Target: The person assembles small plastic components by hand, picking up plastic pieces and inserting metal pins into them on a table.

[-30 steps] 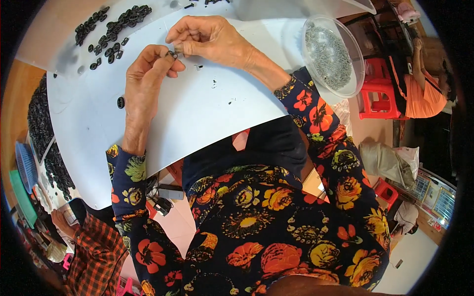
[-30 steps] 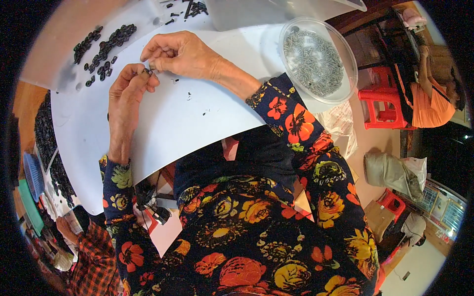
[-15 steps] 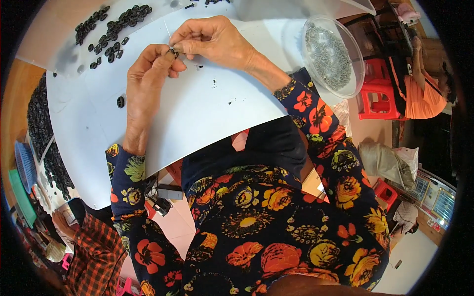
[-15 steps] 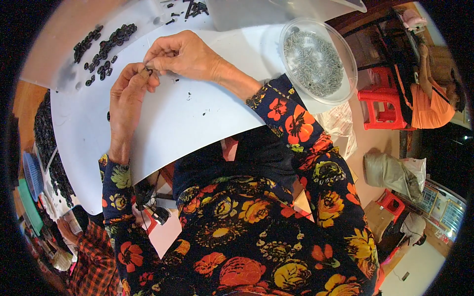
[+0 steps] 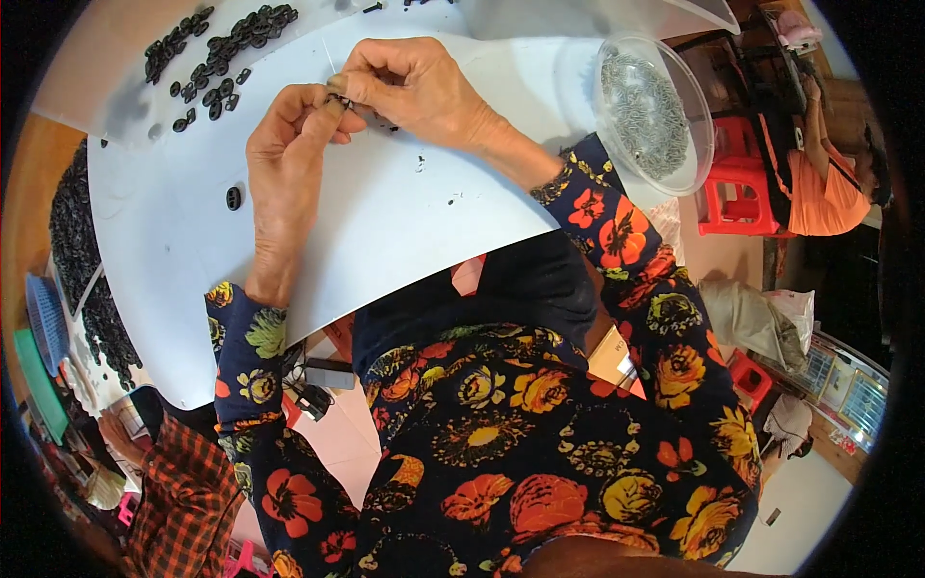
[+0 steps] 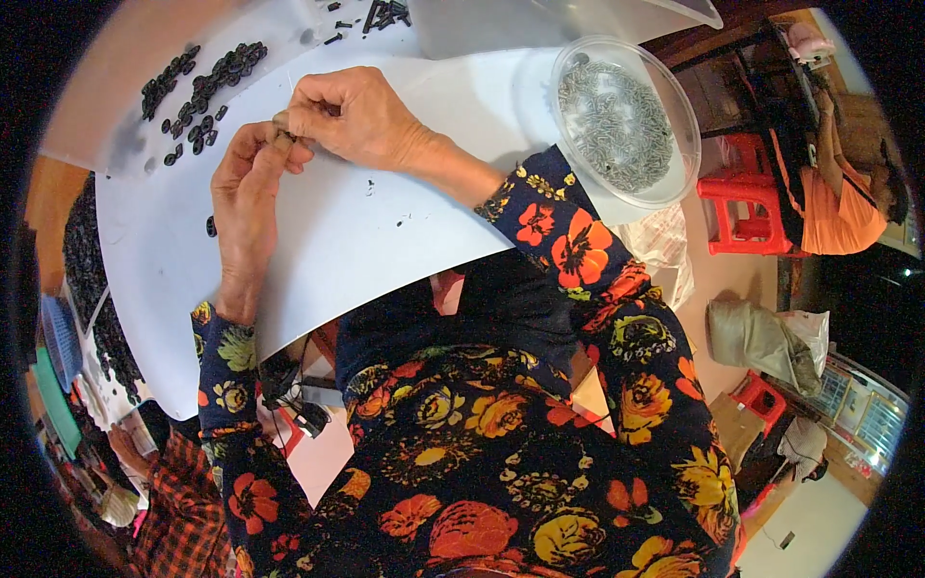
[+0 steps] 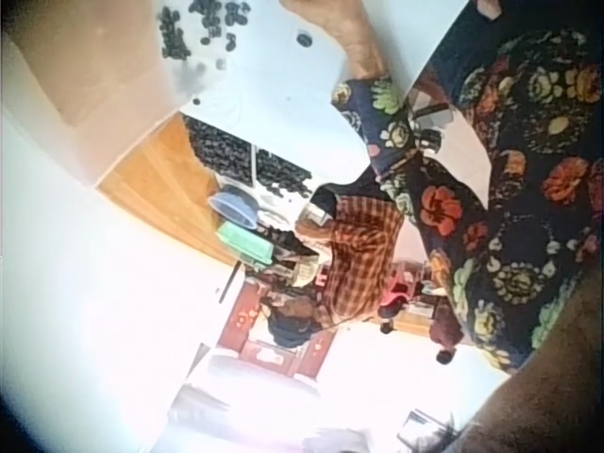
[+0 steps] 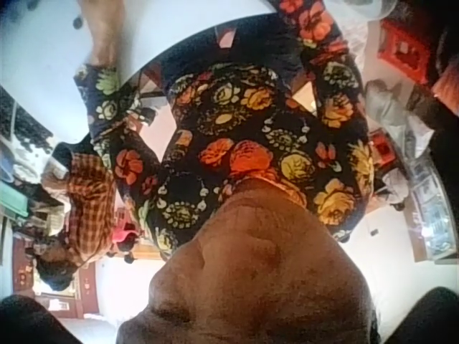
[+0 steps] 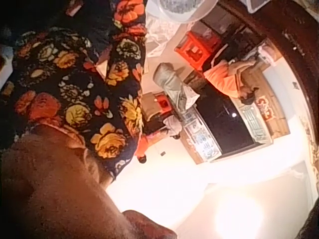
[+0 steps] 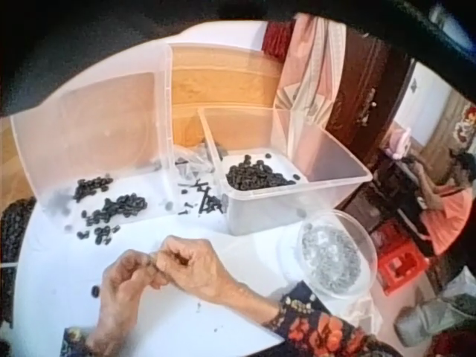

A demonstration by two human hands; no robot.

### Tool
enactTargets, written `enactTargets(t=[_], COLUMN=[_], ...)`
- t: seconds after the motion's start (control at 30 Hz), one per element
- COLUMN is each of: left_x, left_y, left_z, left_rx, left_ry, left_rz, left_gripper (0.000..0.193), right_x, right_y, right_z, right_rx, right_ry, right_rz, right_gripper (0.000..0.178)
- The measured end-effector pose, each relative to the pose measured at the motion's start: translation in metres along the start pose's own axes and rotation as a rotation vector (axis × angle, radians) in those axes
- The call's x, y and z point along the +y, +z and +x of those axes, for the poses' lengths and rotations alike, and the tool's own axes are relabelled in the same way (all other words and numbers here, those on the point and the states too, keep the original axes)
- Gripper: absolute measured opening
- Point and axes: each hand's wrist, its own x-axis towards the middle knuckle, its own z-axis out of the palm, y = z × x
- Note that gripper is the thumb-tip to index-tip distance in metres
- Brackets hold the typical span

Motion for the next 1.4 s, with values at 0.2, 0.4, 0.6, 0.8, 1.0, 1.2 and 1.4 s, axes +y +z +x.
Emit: enactTargets(t=[0.2, 0.4, 0.6, 0.8, 1.0, 1.2, 1.4], left_x=[0.0, -0.001, 0.001, 0.001, 0.002, 0.003, 0.028], left_y=[-0.001, 0.005, 0.001, 0.001, 0.003, 0.001, -0.021], left_z=[0.0, -0.001, 0.0, -0.001, -0.001, 0.002, -0.01], left_rx=[0.013, 0.018, 0.039, 0.042, 0.014, -0.008, 0.101], left_ry=[-0.035, 0.058, 0.029, 0.007, 0.079, 0.094, 0.095], left_rz=[0.003, 0.051, 0.052, 0.067, 0.007, 0.008, 0.427], left_gripper=[0.007, 0.007, 0.008, 0.01, 0.011, 0.014, 0.017], right_x=[0.007, -0.001, -0.004, 0.004, -0.004, -0.006, -0.001], right_y=[-0.005, -0.003, -0.003, -0.005, 0.0, 0.0, 0.0], right_z=[0.004, 0.001, 0.0, 0.003, 0.0, 0.0, 0.001], right_rx=[-0.035, 0.006, -0.015, -0.003, -0.044, 0.026, 0.053], right_ry=[-0.061, -0.131, 0.087, -0.078, 0.071, 0.048, -0.029], right_rz=[0.042, -0.054, 0.054, 0.056, 0.216, 0.251, 0.209], right_gripper=[0.017, 0.016, 0.017, 0.015, 0.014, 0.016, 0.015])
